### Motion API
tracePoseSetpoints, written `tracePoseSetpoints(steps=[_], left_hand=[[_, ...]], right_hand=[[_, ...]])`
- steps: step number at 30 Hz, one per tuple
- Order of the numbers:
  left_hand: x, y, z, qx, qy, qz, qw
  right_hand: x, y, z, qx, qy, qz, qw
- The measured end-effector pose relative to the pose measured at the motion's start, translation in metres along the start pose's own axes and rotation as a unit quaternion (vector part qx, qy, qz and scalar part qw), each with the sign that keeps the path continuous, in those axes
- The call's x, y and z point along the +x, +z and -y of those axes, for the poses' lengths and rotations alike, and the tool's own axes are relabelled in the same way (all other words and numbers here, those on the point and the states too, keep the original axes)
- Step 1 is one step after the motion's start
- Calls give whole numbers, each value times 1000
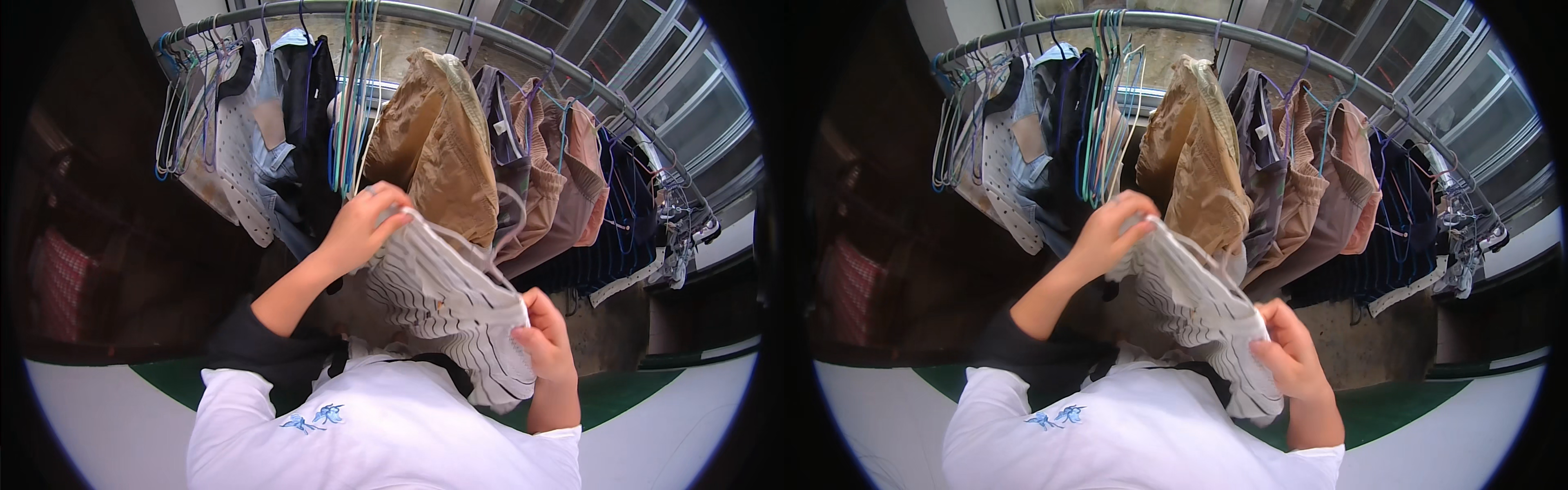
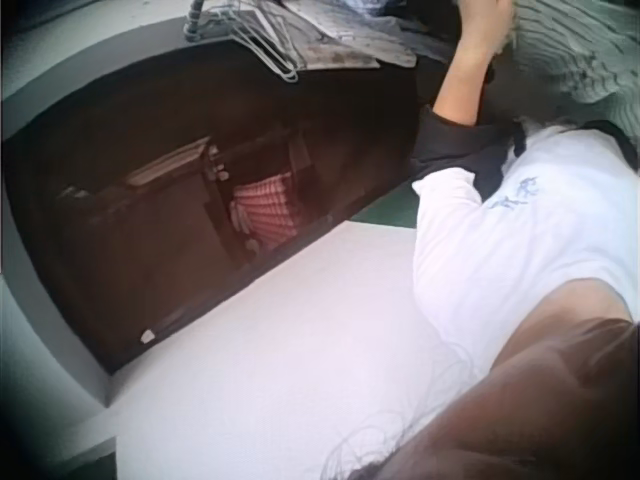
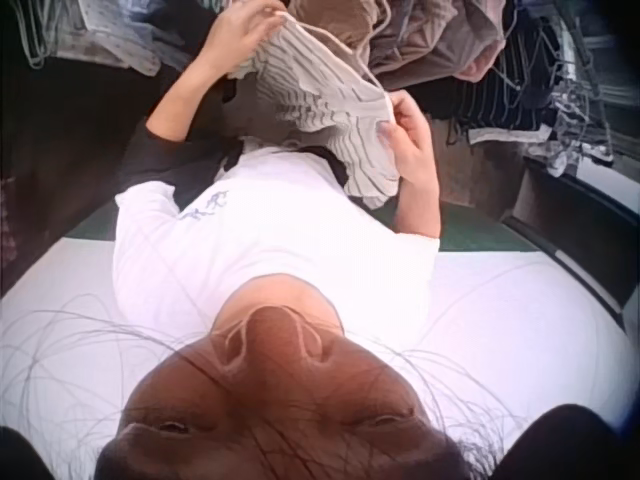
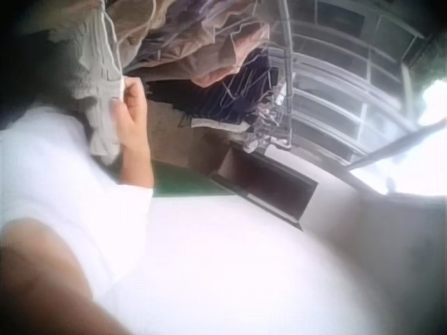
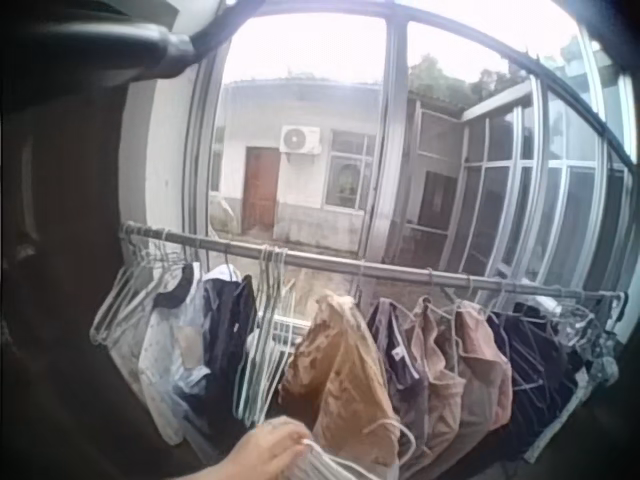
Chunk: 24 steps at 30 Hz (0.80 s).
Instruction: The person removes clothes from a top-loading washing machine, places them on hangers, and hangs them on a drying rack. They handle multiple garments including a purple top, a beige shirt, a striped shirt, and a black top, moving between the washing machine and the drying rack.
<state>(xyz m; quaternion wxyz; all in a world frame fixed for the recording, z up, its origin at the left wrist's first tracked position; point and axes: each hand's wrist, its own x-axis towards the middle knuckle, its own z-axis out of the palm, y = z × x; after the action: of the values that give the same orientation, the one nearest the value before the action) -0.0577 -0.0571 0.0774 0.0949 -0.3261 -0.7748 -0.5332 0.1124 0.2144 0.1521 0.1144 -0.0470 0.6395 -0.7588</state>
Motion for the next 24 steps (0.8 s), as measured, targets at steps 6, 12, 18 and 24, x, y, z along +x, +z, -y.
tracePoseSetpoints(steps=[6,12,18,24], left_hand=[[34,29,35,-117,-76,-106,984],[22,9,3,-65,-34,-104,992],[1,4,-6,-8,-51,-141,989],[-20,15,-9,-18,-58,-158,986]], right_hand=[[54,62,64,-14,-87,-40,995],[153,66,88,-89,-186,-67,976],[263,32,46,-51,-232,-66,969],[304,26,-9,-280,-316,-203,883]])
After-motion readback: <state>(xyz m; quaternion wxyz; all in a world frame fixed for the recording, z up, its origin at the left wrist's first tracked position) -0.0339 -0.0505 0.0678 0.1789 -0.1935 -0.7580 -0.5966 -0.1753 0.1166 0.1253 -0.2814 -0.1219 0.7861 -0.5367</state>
